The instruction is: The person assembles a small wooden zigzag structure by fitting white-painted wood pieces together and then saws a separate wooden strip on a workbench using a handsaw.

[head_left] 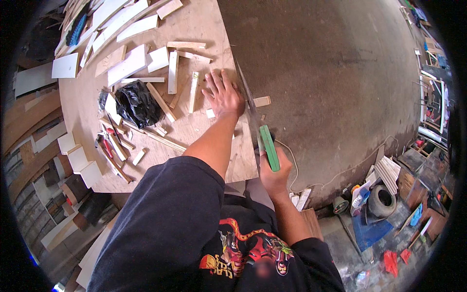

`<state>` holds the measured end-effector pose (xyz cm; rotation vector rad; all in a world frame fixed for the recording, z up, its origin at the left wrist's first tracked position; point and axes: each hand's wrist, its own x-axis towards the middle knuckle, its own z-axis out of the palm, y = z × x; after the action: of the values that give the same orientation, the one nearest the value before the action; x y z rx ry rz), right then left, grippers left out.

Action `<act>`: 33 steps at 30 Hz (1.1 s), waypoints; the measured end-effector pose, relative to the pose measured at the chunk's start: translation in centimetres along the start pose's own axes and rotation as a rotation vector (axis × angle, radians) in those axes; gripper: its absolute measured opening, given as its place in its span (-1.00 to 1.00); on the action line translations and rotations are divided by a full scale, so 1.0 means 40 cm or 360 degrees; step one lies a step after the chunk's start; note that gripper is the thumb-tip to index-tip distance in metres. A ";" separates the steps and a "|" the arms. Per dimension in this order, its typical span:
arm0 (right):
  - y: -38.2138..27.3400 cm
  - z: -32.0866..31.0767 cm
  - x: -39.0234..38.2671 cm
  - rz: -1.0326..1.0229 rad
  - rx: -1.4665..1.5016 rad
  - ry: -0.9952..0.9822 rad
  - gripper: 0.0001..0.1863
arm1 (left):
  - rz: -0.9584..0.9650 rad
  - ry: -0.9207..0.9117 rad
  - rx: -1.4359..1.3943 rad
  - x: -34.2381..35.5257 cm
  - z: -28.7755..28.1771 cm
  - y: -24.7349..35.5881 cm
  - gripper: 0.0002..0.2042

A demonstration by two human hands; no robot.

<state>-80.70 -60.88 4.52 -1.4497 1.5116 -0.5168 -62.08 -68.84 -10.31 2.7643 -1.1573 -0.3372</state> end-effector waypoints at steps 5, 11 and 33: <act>-0.010 -0.035 -0.095 -0.0196 -0.0092 -0.0035 -0.90 | -0.0075 -0.0198 -0.0035 -0.004 -0.027 0.005 -0.41; 0.015 0.019 -0.042 -0.0283 -0.0117 -0.0019 -0.89 | -0.0051 -0.0172 -0.0027 0.001 -0.028 0.007 -0.40; 0.026 0.025 -0.001 -0.0272 -0.0055 -0.0060 -0.89 | -0.0073 -0.0201 -0.0045 -0.001 -0.036 0.005 -0.39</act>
<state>-80.43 -60.33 3.20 -1.6158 1.3805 -0.5651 -61.89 -68.93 -8.89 2.7836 -1.1082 -0.5359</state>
